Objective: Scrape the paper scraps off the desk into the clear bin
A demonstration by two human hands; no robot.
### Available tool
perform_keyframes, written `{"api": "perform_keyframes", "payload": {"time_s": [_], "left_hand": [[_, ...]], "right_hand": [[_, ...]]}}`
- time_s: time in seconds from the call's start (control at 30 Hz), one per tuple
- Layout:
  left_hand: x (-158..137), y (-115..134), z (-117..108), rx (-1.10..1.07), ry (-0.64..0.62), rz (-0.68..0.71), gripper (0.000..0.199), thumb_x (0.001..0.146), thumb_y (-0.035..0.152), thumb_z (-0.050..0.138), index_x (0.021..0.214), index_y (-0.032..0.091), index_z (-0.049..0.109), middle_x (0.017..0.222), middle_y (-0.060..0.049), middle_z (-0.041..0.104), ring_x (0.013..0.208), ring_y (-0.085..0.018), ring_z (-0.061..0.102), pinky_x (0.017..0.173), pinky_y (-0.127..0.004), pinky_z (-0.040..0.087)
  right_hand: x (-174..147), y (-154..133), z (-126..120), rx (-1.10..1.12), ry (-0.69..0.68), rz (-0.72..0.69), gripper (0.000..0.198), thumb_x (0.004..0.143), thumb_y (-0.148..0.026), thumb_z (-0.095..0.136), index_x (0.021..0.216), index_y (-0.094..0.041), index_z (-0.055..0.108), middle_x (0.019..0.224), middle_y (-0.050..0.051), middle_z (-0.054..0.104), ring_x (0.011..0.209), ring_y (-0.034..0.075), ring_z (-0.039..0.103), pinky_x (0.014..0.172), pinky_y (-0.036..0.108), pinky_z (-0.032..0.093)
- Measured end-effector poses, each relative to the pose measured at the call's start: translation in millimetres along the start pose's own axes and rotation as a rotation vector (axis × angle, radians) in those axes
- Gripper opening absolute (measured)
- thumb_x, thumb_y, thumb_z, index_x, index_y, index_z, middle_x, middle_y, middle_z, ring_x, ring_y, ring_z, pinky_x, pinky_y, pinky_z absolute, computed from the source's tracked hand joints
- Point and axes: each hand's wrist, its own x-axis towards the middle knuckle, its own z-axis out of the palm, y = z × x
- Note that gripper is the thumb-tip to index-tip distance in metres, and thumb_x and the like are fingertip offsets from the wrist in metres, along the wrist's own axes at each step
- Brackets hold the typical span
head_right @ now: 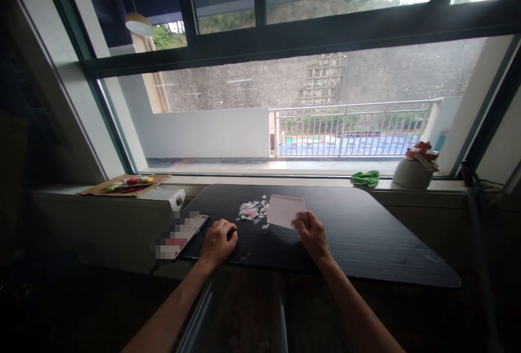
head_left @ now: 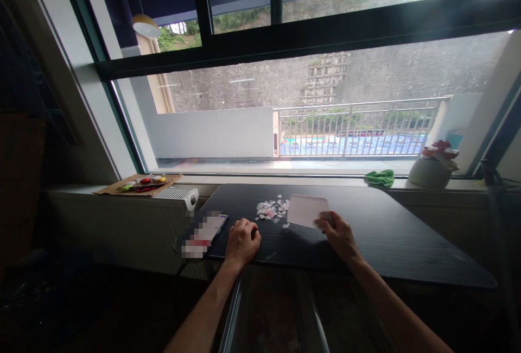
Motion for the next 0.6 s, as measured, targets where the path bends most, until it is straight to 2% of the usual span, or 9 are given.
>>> {"api": "perform_keyframes", "payload": {"time_s": [0.43,0.6], "left_hand": [[-0.1,1.0,-1.1,0.016,-0.007,0.004,0.014,0.081,0.021,0.051,0.084,0.02,0.064,0.093,-0.005,0.062,0.094,-0.021,0.055,0.085,-0.034,0.041],[-0.8,1.8,-0.1,0.019,-0.023,-0.008,0.015,0.082,0.022,0.05,0.085,0.019,0.065,0.093,-0.005,0.062,0.095,-0.021,0.055,0.085,-0.034,0.041]], "right_hand": [[-0.6,-2.1,-2.3,-0.102,0.048,0.042,0.024,0.073,-0.04,0.049,0.081,-0.02,0.061,0.074,0.004,0.064,0.065,0.02,0.058,0.06,0.032,0.046],[-2.0,-6.2,-4.5,-0.188,0.154,0.08,0.027,0.07,-0.042,0.048,0.081,-0.021,0.06,0.071,0.005,0.063,0.068,0.023,0.058,0.063,0.035,0.044]]}}
